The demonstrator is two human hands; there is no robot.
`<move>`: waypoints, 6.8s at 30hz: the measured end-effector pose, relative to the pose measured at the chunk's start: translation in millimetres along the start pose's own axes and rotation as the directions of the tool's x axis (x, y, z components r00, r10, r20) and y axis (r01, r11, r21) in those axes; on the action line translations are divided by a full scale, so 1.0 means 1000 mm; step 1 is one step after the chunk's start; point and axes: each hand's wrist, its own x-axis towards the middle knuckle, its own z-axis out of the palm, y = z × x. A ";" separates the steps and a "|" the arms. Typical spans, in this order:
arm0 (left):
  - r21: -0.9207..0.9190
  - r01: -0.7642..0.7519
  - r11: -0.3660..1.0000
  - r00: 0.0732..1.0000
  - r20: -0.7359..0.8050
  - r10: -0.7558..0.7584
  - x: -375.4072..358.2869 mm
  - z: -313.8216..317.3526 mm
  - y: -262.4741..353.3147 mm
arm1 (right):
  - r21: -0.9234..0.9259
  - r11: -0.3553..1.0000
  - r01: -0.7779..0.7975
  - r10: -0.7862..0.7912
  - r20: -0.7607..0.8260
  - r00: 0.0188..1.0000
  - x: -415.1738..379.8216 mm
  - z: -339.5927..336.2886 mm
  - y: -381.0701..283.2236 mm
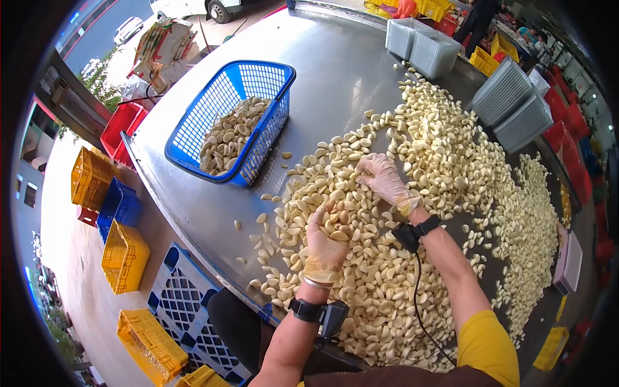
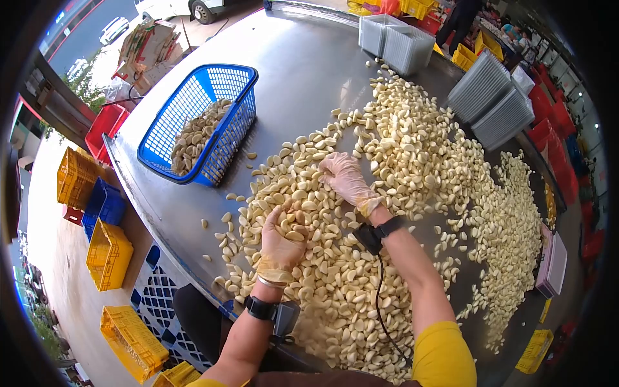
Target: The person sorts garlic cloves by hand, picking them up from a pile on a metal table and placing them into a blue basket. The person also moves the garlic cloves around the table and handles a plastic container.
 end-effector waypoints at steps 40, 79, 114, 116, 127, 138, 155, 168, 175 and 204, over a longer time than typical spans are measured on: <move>0.114 0.194 0.974 0.981 -0.053 -0.189 -0.003 0.001 -0.014 | 0.313 0.942 0.122 -0.077 -0.154 0.985 -0.066 -0.077 0.011; 0.017 -0.794 -0.608 0.521 0.534 -0.666 0.084 0.043 -0.144 | 0.240 0.931 -0.275 0.348 -0.355 0.868 -0.240 -0.082 0.076; 0.588 0.257 0.767 0.964 -0.096 -0.250 -0.244 -0.074 -0.071 | -0.039 0.996 -0.077 0.065 -0.246 0.967 -0.358 -0.052 -0.002; 0.593 0.307 0.744 0.930 -0.023 -0.366 -0.242 -0.073 -0.088 | -0.133 0.980 -0.145 0.101 -0.292 0.951 -0.354 -0.053 -0.009; 0.509 0.576 0.639 0.771 -0.082 -0.631 -0.209 -0.071 -0.124 | 0.148 0.978 0.147 -0.108 -0.246 0.963 -0.374 -0.120 -0.143; 0.704 0.059 0.708 0.958 0.158 -0.238 -0.163 0.019 0.057 | -0.094 0.993 0.071 -0.053 0.184 0.981 -0.376 -0.068 -0.110; -0.136 -0.653 -0.745 0.632 0.444 -0.635 -0.045 0.050 0.143 | -0.139 0.985 -0.104 0.141 0.289 0.947 -0.288 -0.024 -0.183; 0.330 -0.540 -0.775 0.821 0.411 -0.397 0.001 0.008 0.019 | -0.190 0.688 -0.701 0.716 0.021 0.698 -0.309 -0.018 -0.135; 0.234 -0.847 -0.477 0.512 0.121 -0.851 -0.040 -0.017 -0.056 | -0.110 0.832 -0.544 0.540 0.380 0.751 -0.308 -0.057 -0.212; 0.552 -0.566 -0.612 0.786 0.136 -0.603 -0.045 -0.042 0.005 | -0.061 0.659 -0.750 0.695 -0.332 0.638 -0.376 -0.043 -0.152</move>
